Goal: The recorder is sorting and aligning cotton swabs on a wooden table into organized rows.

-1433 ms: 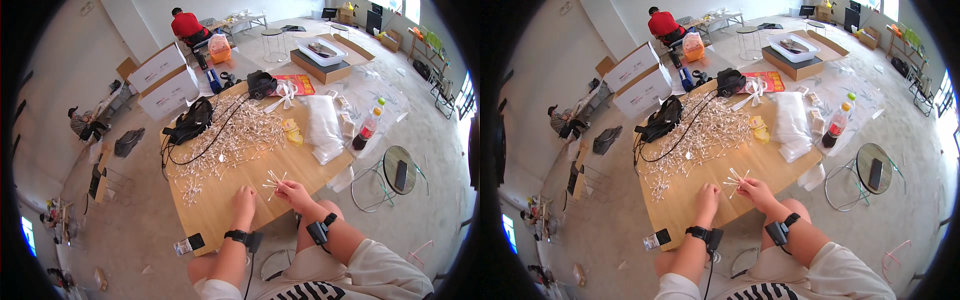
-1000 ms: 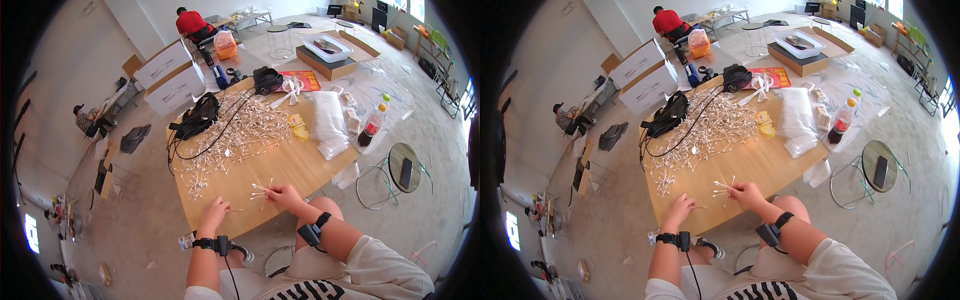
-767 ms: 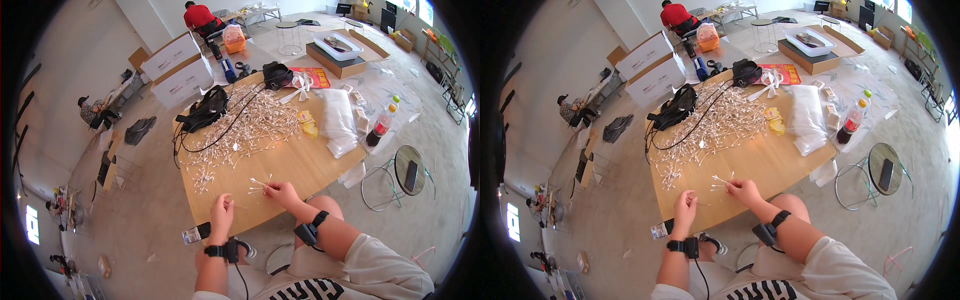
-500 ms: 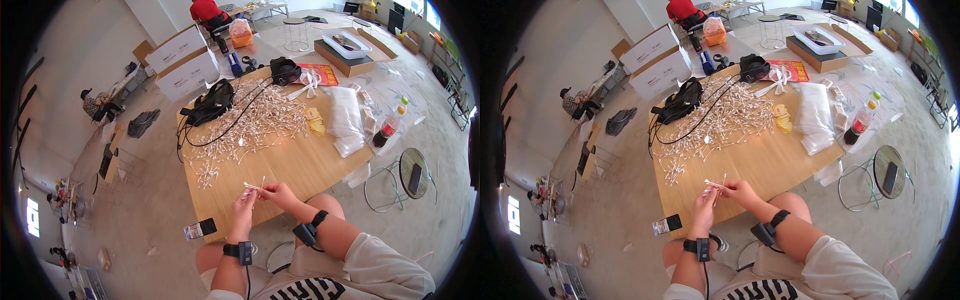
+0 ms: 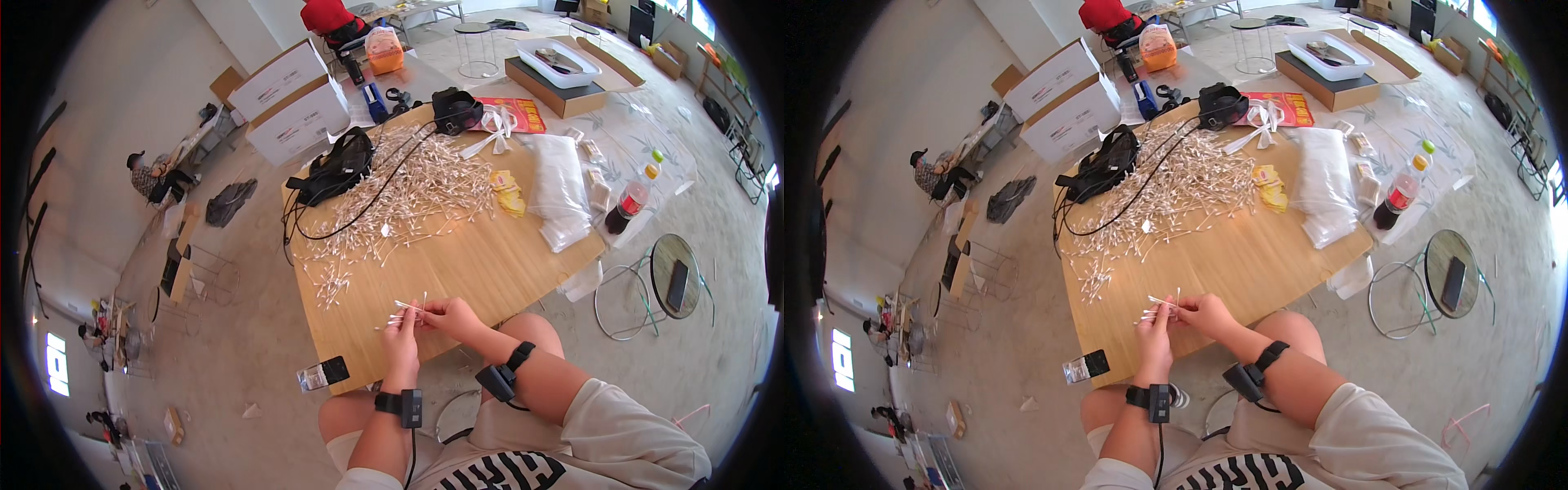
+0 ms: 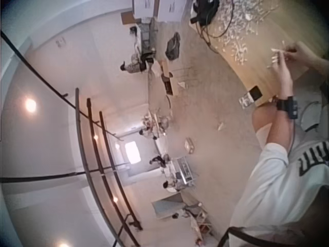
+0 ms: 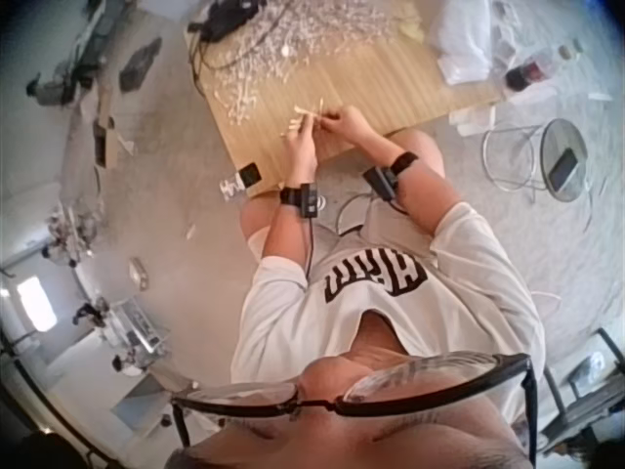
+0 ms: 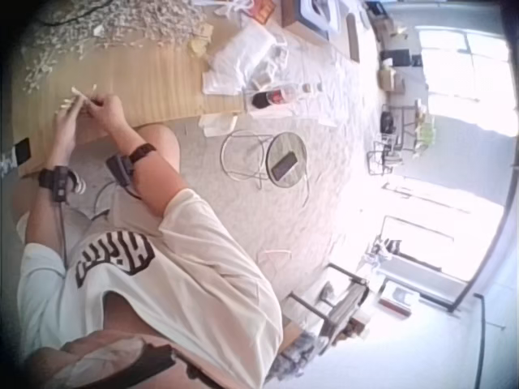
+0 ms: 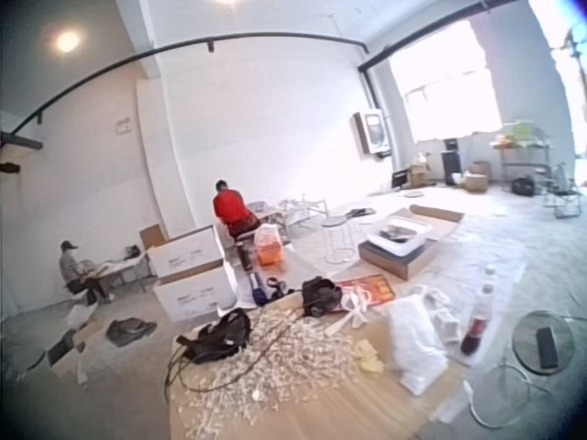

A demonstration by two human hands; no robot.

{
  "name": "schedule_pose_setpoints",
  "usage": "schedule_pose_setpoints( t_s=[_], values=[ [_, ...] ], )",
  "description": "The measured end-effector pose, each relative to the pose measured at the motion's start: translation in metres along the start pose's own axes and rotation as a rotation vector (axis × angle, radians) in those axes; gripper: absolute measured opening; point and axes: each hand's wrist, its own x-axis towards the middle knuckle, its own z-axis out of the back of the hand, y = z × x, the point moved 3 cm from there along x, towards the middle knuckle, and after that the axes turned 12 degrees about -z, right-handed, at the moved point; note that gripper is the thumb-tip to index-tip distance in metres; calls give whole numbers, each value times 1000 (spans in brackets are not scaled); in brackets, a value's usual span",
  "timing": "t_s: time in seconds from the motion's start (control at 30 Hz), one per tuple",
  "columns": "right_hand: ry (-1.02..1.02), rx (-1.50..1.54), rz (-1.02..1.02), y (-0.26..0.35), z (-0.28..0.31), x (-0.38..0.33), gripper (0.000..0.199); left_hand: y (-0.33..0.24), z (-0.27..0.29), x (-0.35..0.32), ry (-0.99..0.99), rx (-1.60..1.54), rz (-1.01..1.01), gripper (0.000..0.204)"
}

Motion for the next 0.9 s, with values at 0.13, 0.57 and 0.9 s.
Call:
schedule_pose_setpoints(
  t_s=[0.13,0.57,0.9],
  values=[
    [-34,-105,-43,-6,5,4,20,-1,3,1,-23,18,-24,28],
    [-55,-83,-19,2,0,-4,18,-20,26,4,2,39,105,17],
    [-112,-150,20,-3,2,1,22,-11,30,5,36,57,173,12]
  ],
)
